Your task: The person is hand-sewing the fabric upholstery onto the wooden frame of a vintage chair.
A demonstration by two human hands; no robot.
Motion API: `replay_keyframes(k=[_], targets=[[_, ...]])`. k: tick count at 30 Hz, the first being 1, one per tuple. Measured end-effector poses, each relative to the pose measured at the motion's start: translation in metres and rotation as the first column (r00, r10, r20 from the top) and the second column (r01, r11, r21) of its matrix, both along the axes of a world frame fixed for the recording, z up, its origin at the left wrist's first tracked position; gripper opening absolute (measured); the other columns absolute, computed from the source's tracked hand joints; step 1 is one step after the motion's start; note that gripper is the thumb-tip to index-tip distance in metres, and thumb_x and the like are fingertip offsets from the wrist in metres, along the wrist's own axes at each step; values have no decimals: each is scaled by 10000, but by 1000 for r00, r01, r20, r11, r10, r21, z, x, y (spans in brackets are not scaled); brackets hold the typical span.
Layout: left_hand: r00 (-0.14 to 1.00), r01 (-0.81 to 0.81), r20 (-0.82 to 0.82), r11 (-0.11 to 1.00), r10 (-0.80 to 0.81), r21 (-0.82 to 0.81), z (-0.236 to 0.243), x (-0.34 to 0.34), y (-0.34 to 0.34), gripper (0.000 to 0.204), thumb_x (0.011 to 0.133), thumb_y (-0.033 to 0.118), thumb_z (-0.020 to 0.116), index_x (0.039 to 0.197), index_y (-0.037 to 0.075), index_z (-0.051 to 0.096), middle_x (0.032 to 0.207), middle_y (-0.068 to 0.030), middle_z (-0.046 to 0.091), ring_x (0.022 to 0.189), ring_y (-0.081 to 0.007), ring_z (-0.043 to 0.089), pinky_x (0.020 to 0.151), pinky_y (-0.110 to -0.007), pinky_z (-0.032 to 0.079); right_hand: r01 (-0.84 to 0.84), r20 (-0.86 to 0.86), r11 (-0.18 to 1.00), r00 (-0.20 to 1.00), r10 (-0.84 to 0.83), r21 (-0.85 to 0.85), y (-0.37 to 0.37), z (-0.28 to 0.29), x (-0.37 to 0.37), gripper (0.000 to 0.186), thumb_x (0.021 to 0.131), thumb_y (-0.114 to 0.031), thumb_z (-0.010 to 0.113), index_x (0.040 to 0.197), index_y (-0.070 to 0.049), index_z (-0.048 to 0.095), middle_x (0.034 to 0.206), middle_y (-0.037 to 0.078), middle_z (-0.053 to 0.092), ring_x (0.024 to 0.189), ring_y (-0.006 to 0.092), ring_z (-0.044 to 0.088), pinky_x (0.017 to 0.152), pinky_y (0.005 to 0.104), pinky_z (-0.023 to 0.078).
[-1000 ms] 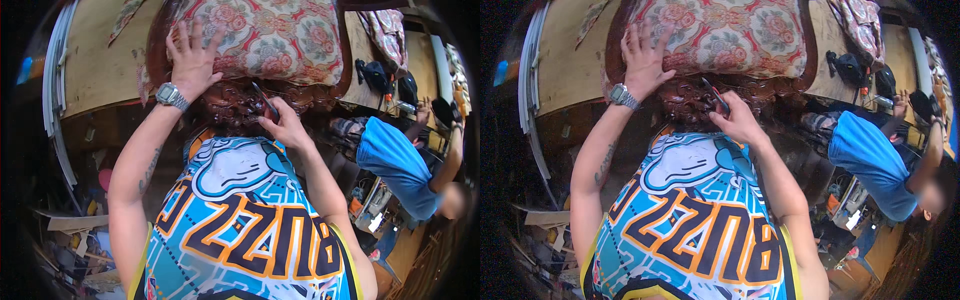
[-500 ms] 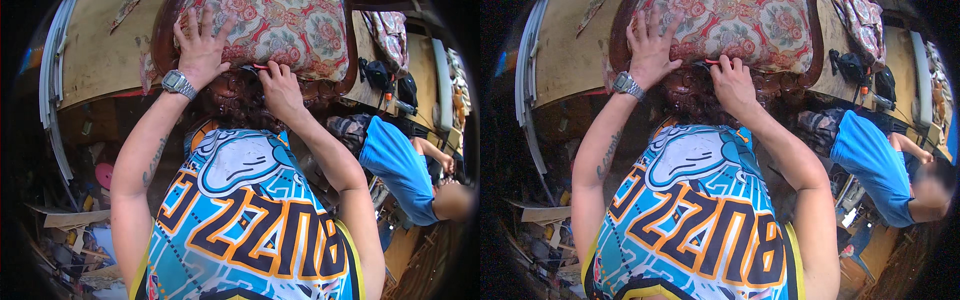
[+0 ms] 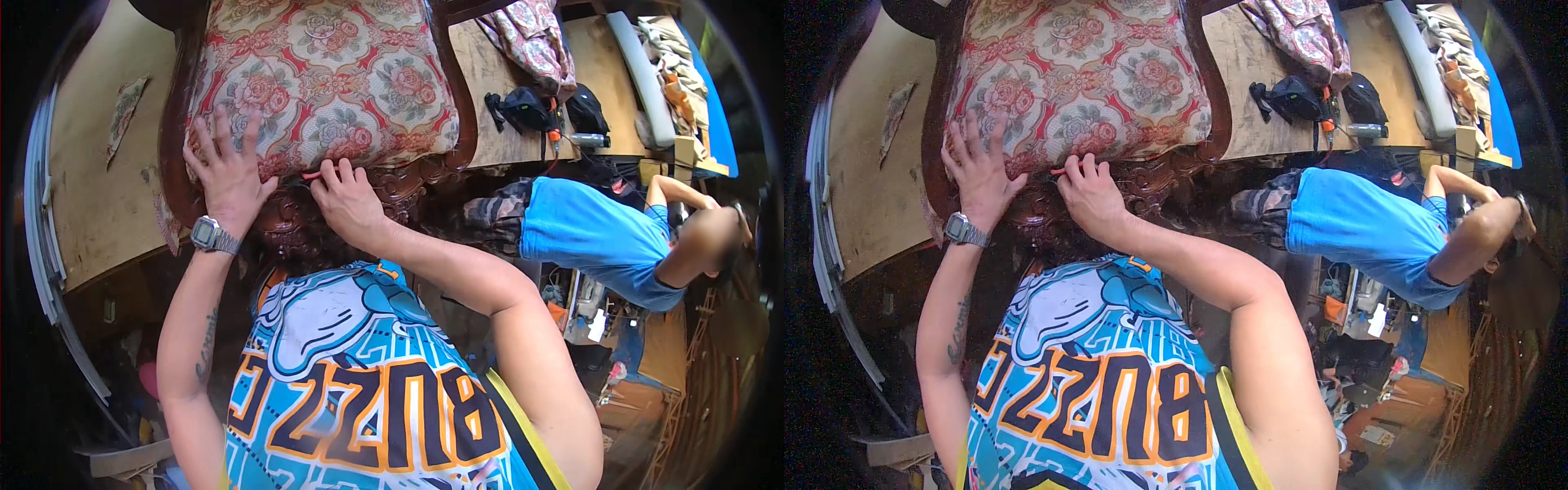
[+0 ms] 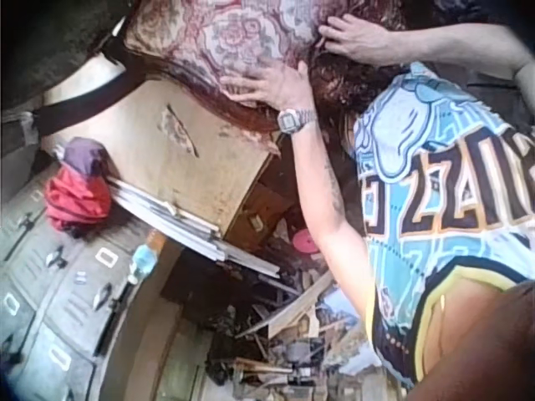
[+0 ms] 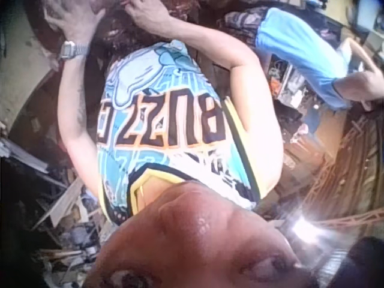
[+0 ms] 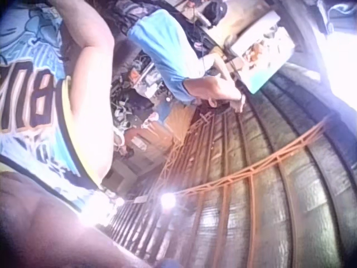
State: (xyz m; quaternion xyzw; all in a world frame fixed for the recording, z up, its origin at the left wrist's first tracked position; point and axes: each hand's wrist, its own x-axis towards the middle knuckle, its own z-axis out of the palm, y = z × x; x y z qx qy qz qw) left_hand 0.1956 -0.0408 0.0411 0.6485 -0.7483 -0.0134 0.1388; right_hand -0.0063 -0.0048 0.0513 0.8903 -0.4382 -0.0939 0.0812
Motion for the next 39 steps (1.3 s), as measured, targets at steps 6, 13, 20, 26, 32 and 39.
replay_keyframes(k=[6,13,20,26,32,39], targets=[[999,-3,48,1000,2,29,0,-3,-3,1142,574,457,834,1489,252,183,1517,-200,171,1377,-473,157,1049,-657,197,23,40,996,999,-27,91,-6,13,-4,231,780,-189,556,973,-74,609,1100,145,513,995,303,486,767,409,428],[999,11,45,1000,-10,-16,-7,-7,-7,1079,620,493,808,1480,264,199,1501,-222,171,1358,-495,185,1016,-685,209,-39,67,998,997,42,-45,-6,1,-12,236,791,-152,572,1008,-61,575,1126,150,490,1008,309,481,775,402,418],[997,13,71,999,-10,-44,-11,-3,-4,1071,622,497,807,1477,266,206,1495,-227,183,1351,-497,196,995,-680,246,-43,10,998,999,43,-49,-3,-4,-7,274,795,-167,576,1044,-54,566,1126,158,489,1016,313,483,788,407,409],[997,50,69,988,-40,-143,-14,-2,-5,1061,625,495,806,1475,265,214,1499,-232,187,1350,-499,197,985,-680,260,-49,29,997,998,51,-51,-7,-5,-6,274,789,-161,576,1046,-66,583,1087,146,503,1007,298,495,778,387,412],[996,66,72,992,-59,-104,-11,0,-5,1046,644,493,797,1478,263,209,1504,-237,174,1353,-503,187,995,-685,231,27,119,973,991,-55,228,-19,5,-3,339,790,-138,564,1120,-67,586,1050,144,541,929,331,567,753,446,476],[998,55,24,997,-53,-58,-16,0,-4,1055,663,463,798,1491,278,171,1519,-237,127,1363,-510,148,1006,-690,212,36,319,588,813,-487,808,-57,5,-13,162,773,-111,579,868,-1,651,754,131,636,709,213,593,695,347,470]])
